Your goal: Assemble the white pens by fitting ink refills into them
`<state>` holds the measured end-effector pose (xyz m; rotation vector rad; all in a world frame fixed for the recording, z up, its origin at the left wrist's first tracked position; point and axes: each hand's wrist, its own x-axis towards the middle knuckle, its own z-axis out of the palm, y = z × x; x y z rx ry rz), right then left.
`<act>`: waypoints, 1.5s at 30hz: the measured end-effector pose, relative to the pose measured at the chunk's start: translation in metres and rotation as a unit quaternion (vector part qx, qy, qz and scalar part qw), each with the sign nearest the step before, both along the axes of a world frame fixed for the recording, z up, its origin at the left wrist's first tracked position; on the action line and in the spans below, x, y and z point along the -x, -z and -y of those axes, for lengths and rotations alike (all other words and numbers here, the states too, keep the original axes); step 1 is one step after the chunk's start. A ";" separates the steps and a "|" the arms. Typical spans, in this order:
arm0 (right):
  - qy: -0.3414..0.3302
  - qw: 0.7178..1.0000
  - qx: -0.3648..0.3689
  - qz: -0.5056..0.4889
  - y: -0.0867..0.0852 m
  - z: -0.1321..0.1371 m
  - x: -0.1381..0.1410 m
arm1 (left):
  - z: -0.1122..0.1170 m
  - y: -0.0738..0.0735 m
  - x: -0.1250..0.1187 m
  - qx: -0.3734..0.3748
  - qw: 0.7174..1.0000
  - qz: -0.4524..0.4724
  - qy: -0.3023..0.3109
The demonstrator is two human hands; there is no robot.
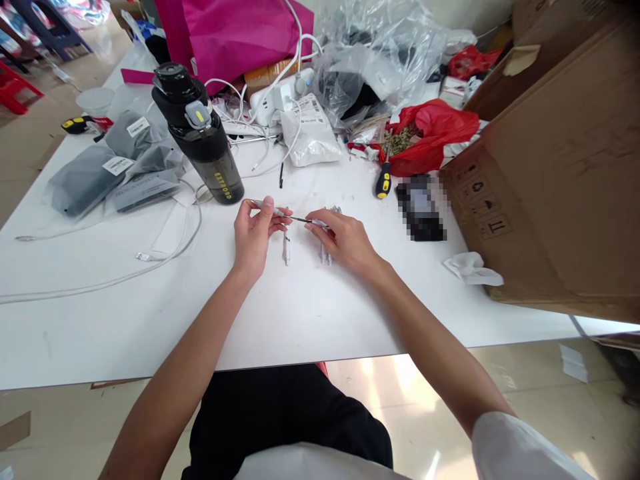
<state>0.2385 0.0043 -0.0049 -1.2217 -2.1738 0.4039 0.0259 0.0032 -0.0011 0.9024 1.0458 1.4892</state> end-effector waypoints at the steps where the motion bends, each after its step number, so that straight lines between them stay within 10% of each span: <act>1: 0.000 1.000 -0.003 0.001 0.000 0.000 0.000 | 0.000 0.000 0.000 0.001 1.000 -0.002 0.003; 45: -0.002 1.000 0.001 -0.014 -0.004 0.004 0.003 | 0.007 -0.006 -0.003 0.006 0.997 -0.008 0.071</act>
